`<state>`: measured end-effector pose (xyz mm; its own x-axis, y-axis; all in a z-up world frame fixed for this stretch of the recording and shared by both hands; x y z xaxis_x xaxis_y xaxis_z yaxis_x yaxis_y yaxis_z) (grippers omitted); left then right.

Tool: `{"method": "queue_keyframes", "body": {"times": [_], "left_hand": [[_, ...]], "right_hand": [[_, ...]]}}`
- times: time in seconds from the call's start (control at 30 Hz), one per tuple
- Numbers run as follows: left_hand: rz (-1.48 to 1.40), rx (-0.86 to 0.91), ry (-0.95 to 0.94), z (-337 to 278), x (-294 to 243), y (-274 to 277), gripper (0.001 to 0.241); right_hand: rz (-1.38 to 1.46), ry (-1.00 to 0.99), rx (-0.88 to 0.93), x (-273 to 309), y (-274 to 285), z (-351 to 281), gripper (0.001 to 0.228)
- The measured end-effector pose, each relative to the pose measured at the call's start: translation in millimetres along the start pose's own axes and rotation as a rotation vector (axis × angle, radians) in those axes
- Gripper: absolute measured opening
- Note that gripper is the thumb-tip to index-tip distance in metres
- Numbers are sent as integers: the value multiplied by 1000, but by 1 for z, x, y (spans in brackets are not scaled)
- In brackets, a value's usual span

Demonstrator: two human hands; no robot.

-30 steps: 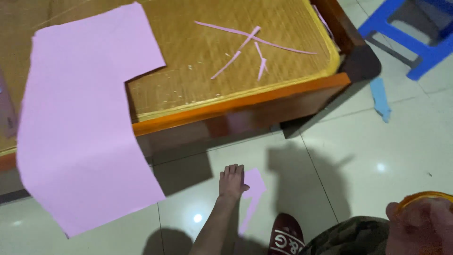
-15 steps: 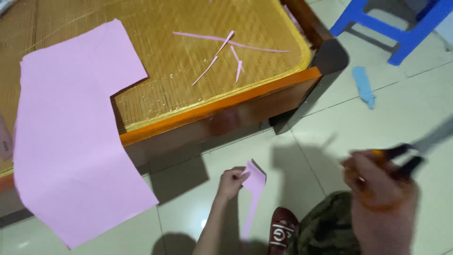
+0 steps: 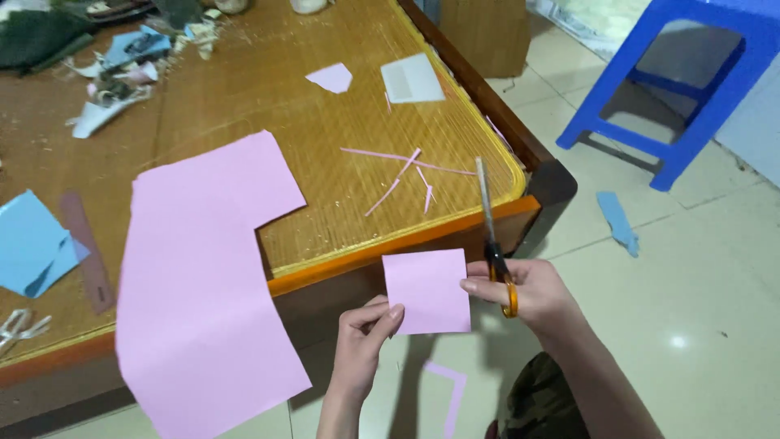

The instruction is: Cutting a rectangular piece of paper from a larger sheet using scissors.

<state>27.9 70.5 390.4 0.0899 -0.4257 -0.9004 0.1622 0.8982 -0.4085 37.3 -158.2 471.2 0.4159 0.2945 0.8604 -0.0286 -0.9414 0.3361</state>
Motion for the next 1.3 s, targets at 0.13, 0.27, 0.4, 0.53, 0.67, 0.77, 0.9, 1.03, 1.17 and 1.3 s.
{"method": "queue_keyframes", "body": {"times": [0.13, 0.27, 0.4, 0.53, 0.67, 0.77, 0.9, 1.03, 1.17, 1.3], "left_hand": [[-33, -33, 43, 6, -5, 7, 39], [30, -36, 10, 5, -1, 14, 46], [-144, -108, 115, -9, 27, 43, 78], [-111, -140, 311, -26, 65, 64, 51], [175, -17, 614, -36, 63, 48, 34], [44, -8, 519, -35, 61, 47, 54], [12, -115, 312, -8, -16, 15, 82], [20, -129, 102, 35, -68, 13, 32], [51, -213, -7, 62, -92, 55, 13], [132, -268, -64, 48, -97, 89, 25]], "right_hand": [[-111, 130, 115, 1, -5, 35, 19], [-133, 233, 184, 5, -10, 49, 13], [-77, 281, 188, -8, -6, 60, 13], [5, 240, 158, -17, 0, 72, 17], [31, 215, 161, -17, -1, 72, 17], [-27, 254, 183, -15, -4, 76, 15], [-104, 300, 254, 10, -11, 65, 14], [-186, 419, 259, 48, -26, 65, 15], [-168, 343, 179, 85, -45, 51, 26], [-90, 338, 164, 83, -64, 54, 25]]}}
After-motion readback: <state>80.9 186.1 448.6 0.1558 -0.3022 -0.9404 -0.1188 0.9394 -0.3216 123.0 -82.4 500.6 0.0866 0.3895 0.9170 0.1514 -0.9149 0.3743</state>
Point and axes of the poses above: each hand's wrist, its own z-axis towards the middle knuckle, its own y-axis out of the back of the hand, x = y × z, the point moved 5 cm from there along z, towards the middle knuckle, and after that the axes turned 13 degrees about -z, right-handed, at the moved point
